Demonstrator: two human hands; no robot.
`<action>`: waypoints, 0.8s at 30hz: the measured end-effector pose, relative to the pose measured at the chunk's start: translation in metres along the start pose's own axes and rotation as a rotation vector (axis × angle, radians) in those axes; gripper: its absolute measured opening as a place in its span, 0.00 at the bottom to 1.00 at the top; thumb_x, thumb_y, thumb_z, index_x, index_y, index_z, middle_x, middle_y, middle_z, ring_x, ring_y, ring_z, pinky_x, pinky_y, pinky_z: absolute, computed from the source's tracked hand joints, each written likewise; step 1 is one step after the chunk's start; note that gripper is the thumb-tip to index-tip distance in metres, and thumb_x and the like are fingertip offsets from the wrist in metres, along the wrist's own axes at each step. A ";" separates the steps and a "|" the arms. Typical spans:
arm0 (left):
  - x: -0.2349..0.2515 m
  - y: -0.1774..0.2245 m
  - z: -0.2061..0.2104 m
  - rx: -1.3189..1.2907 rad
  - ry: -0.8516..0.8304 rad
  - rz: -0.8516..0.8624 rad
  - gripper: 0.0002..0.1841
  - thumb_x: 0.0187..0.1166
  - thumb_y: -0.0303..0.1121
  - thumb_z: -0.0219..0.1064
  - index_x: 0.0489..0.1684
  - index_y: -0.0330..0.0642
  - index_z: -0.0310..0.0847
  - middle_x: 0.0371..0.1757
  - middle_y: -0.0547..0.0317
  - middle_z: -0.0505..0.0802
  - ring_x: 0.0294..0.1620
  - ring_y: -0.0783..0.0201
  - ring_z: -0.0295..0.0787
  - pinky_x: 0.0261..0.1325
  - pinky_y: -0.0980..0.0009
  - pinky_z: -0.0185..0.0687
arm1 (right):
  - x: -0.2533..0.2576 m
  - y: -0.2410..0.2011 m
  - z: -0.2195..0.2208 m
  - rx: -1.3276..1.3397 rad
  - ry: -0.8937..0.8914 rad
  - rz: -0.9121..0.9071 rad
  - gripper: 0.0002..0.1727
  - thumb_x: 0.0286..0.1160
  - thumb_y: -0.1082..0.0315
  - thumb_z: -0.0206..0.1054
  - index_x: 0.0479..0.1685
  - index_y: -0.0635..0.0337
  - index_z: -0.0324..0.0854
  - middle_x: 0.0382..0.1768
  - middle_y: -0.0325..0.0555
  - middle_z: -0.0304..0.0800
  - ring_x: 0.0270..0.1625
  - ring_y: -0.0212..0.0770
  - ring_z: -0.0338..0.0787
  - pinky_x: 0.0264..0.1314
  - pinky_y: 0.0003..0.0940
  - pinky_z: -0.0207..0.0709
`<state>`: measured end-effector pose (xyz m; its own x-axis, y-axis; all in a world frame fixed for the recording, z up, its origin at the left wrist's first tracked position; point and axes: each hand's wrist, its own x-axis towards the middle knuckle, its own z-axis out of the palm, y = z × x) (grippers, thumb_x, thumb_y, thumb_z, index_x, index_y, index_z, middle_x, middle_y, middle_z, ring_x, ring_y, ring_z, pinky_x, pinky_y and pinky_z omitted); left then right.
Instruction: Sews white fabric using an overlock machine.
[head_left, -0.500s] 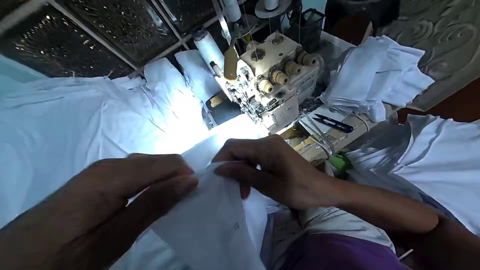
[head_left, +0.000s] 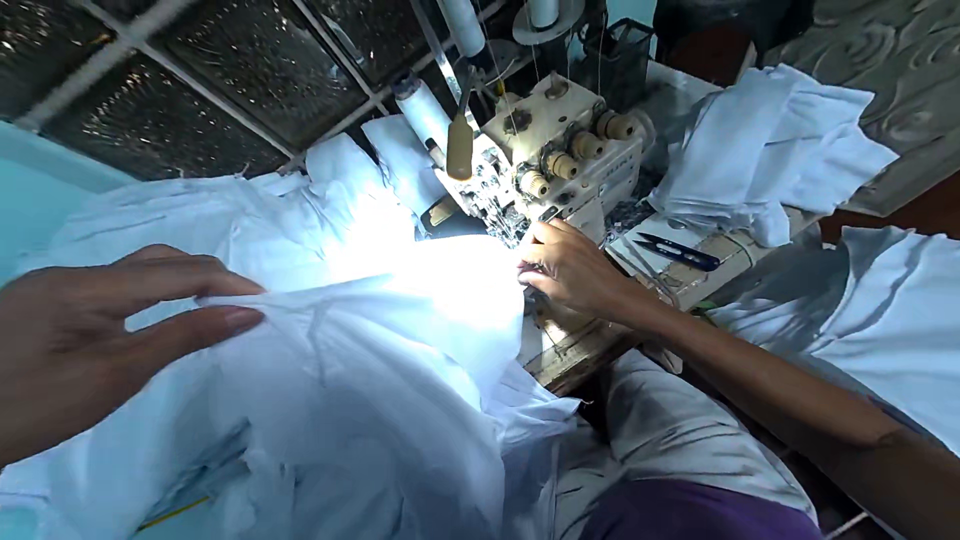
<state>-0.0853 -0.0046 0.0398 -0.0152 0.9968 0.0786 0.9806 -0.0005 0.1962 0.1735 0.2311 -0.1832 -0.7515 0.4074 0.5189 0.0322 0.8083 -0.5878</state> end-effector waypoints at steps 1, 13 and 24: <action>-0.002 -0.008 0.001 -0.128 0.041 0.097 0.09 0.79 0.44 0.69 0.40 0.52 0.91 0.42 0.73 0.92 0.51 0.74 0.87 0.64 0.67 0.80 | 0.001 0.001 0.003 0.026 0.024 0.000 0.07 0.74 0.68 0.72 0.40 0.63 0.92 0.42 0.53 0.87 0.51 0.54 0.86 0.57 0.49 0.77; -0.042 -0.028 0.039 -0.513 0.070 0.269 0.09 0.74 0.46 0.73 0.35 0.54 0.88 0.37 0.76 0.92 0.50 0.73 0.88 0.81 0.58 0.68 | 0.010 -0.029 0.010 0.191 0.268 -0.104 0.04 0.68 0.68 0.76 0.32 0.58 0.93 0.30 0.44 0.87 0.39 0.44 0.85 0.50 0.43 0.74; -0.037 0.021 0.040 -0.492 -0.013 0.149 0.05 0.76 0.43 0.71 0.39 0.57 0.89 0.37 0.81 0.90 0.58 0.79 0.85 0.88 0.64 0.59 | 0.022 -0.022 0.003 0.230 0.115 -0.114 0.05 0.68 0.68 0.76 0.35 0.60 0.92 0.33 0.45 0.93 0.42 0.44 0.89 0.59 0.51 0.71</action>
<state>-0.0568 -0.0384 0.0023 0.1234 0.9839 0.1297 0.7639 -0.1776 0.6204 0.1539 0.2209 -0.1609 -0.6613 0.3759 0.6491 -0.2083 0.7393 -0.6403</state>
